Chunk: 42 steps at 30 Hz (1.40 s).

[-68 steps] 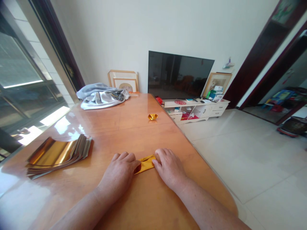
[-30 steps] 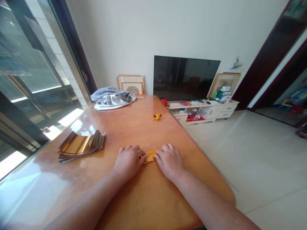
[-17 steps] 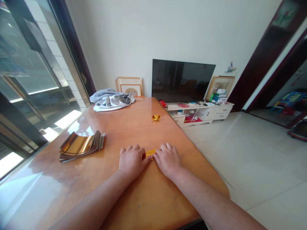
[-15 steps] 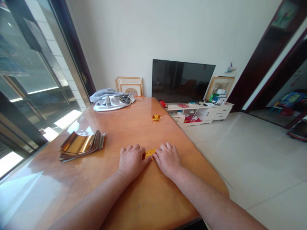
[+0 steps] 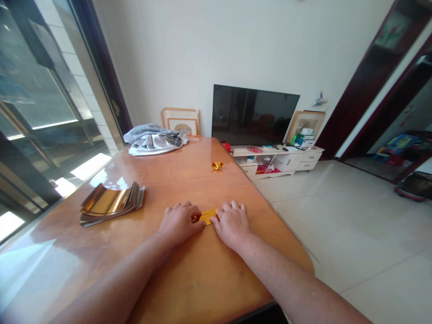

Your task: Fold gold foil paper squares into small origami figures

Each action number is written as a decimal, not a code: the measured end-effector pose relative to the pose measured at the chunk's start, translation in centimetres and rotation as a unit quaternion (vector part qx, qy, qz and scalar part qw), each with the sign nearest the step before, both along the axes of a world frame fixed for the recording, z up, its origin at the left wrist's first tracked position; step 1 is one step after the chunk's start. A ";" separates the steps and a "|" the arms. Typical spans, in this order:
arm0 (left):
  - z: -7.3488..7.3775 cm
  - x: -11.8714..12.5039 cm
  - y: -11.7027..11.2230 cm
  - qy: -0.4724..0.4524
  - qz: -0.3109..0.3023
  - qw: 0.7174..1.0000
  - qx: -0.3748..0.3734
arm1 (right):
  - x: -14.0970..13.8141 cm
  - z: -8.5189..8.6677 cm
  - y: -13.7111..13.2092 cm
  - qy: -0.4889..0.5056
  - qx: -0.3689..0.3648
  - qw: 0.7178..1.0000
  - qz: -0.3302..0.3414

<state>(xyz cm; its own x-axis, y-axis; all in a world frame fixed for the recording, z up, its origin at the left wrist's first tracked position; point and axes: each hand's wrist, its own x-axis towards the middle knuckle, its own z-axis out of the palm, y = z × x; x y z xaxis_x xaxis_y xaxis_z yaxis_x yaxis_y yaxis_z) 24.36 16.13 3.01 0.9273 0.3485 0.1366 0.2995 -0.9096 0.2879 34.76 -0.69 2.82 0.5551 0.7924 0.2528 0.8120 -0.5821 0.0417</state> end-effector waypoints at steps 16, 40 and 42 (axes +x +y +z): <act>-0.4 -0.1 2.4 0.021 -0.059 0.997 -0.054 | -0.9 0.2 0.1 0.028 0.003 0.999 -0.028; 0.2 -0.3 3.2 0.059 -0.110 0.991 -0.057 | -3.4 0.0 2.6 0.049 0.016 0.992 -0.116; 0.1 -0.3 3.2 0.059 -0.107 0.991 -0.060 | -3.6 0.2 2.8 0.055 0.010 0.991 -0.122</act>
<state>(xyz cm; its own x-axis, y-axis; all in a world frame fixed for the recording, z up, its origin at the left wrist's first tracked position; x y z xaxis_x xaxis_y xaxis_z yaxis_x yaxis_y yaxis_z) 24.03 19.37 3.15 0.9888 0.1488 -0.0080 0.1410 -0.9172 0.3727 31.19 2.09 3.02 0.7549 0.6265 0.1940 0.6457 -0.7618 -0.0525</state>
